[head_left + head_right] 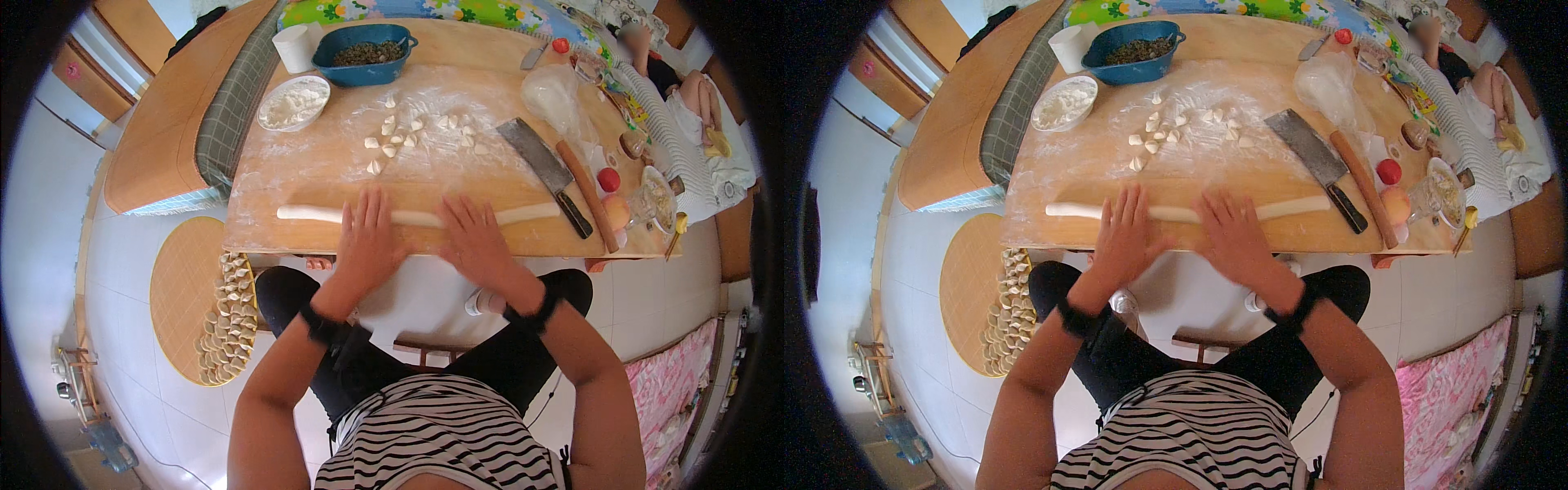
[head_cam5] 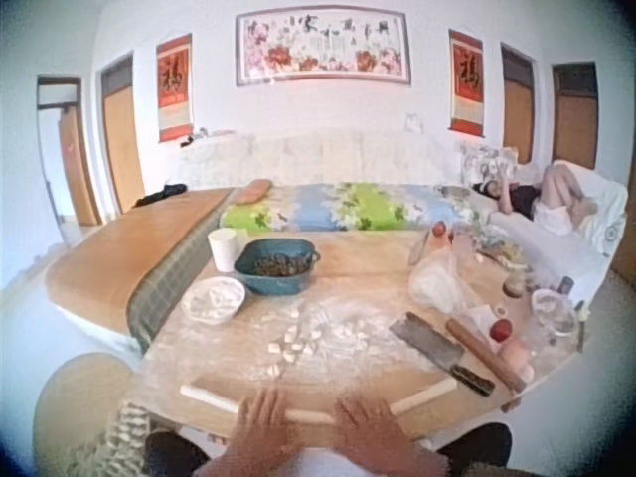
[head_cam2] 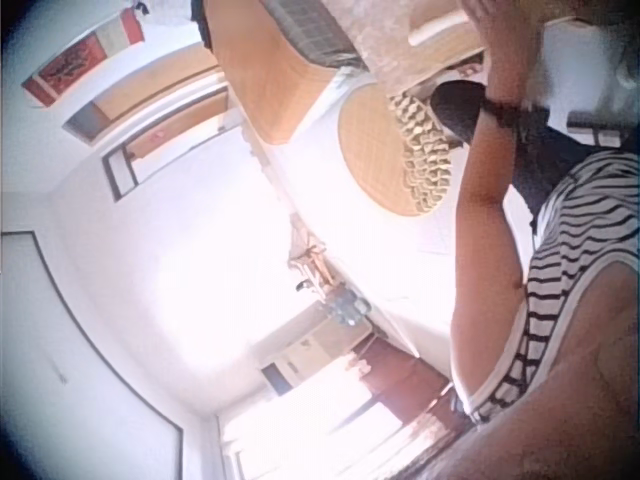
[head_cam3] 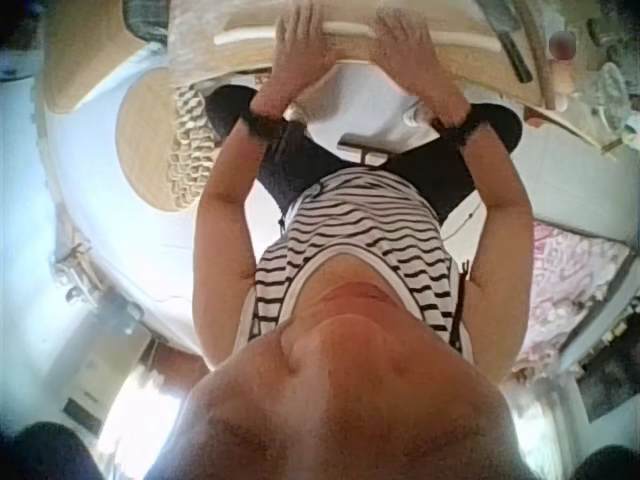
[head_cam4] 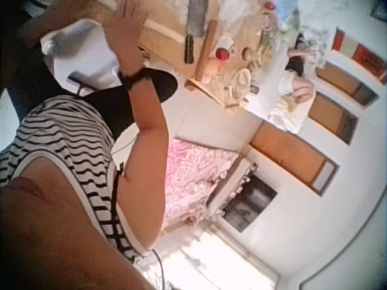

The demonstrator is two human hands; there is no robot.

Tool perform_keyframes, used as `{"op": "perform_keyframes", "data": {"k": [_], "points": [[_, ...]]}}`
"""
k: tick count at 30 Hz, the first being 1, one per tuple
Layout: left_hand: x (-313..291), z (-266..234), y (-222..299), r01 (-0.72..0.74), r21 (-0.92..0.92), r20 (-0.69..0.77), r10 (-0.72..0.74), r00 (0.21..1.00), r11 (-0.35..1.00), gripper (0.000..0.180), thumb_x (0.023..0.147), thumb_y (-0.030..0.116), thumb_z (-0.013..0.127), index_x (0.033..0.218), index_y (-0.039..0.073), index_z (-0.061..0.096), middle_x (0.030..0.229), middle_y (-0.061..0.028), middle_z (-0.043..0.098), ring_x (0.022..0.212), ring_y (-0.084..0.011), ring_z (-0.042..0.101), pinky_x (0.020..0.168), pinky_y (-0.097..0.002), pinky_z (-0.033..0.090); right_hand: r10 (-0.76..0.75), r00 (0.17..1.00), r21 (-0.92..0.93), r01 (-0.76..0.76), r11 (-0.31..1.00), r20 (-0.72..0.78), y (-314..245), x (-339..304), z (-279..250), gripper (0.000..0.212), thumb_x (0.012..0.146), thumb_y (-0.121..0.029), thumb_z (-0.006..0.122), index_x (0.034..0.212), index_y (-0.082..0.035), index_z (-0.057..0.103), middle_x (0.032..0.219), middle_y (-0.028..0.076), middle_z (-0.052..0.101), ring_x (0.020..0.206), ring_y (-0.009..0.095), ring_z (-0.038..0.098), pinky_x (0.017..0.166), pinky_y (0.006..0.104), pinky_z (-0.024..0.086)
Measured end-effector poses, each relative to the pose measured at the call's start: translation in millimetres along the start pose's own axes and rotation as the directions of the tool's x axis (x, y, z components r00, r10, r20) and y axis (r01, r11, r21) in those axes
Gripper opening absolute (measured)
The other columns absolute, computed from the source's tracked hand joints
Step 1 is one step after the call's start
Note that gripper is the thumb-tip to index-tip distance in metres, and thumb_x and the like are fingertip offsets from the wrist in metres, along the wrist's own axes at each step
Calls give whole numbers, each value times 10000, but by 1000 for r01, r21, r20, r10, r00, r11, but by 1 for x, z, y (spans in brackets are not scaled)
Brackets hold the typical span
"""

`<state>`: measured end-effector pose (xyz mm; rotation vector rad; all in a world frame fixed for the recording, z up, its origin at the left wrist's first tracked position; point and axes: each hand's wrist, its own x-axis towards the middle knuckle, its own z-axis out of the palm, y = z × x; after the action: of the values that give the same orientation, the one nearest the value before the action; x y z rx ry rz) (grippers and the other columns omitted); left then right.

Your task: The person prepares dumpling dough by removing it from a plastic bag, rolling it into a long cylinder on a floured wooden board, and cutting it into small pieces with a large knife.

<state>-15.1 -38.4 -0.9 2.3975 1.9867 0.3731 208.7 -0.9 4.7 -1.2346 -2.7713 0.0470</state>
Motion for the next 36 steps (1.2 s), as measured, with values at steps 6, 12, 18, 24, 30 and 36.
{"op": "perform_keyframes", "data": {"k": [6,12,18,24,30,36], "points": [[-34,-7,-15,-66,63,27,64,998,996,869,886,570,513,1449,-44,266,1523,-219,266,1424,-374,226,1140,-549,164,30,999,91,-32,995,23,8,-20,-7,737,906,-477,526,1468,-63,288,1508,155,303,1401,366,261,1110,585,186],[73,19,-43,242,11,-137,-238,962,970,848,905,574,477,1447,-42,267,1512,-224,288,1417,-378,238,1131,-561,180,205,970,-14,-208,978,-131,57,41,15,718,906,-504,516,1441,-57,345,1493,156,337,1395,359,277,1118,587,179],[-39,-24,-32,13,19,98,-15,995,1000,829,899,533,525,1458,-20,263,1532,-216,246,1423,-386,216,1142,-549,150,95,995,106,-99,989,37,24,-55,-25,706,908,-477,520,1441,-52,336,1500,161,313,1392,376,269,1123,574,180],[-20,4,-61,57,38,-20,-57,998,998,783,918,505,512,1470,12,258,1538,-202,241,1428,-380,210,1142,-550,149,173,973,-38,-181,983,-153,100,-60,-12,662,914,-416,533,1424,-35,350,1489,185,317,1384,386,274,1110,567,202],[38,14,-82,203,11,15,-203,979,979,721,929,525,474,1454,53,327,1526,-161,296,1421,-370,231,1133,-564,160,212,966,-82,-225,971,-145,117,-43,4,677,906,-423,546,1431,-49,338,1494,185,305,1382,387,279,1105,571,216],[-41,-22,-56,93,15,100,-95,991,996,647,942,475,478,1445,85,357,1532,-151,289,1421,-382,226,1128,-580,150,119,992,79,-116,990,-32,59,-124,-35,660,913,-451,527,1413,-49,371,1463,182,362,1373,377,304,1089,573,239]]}}
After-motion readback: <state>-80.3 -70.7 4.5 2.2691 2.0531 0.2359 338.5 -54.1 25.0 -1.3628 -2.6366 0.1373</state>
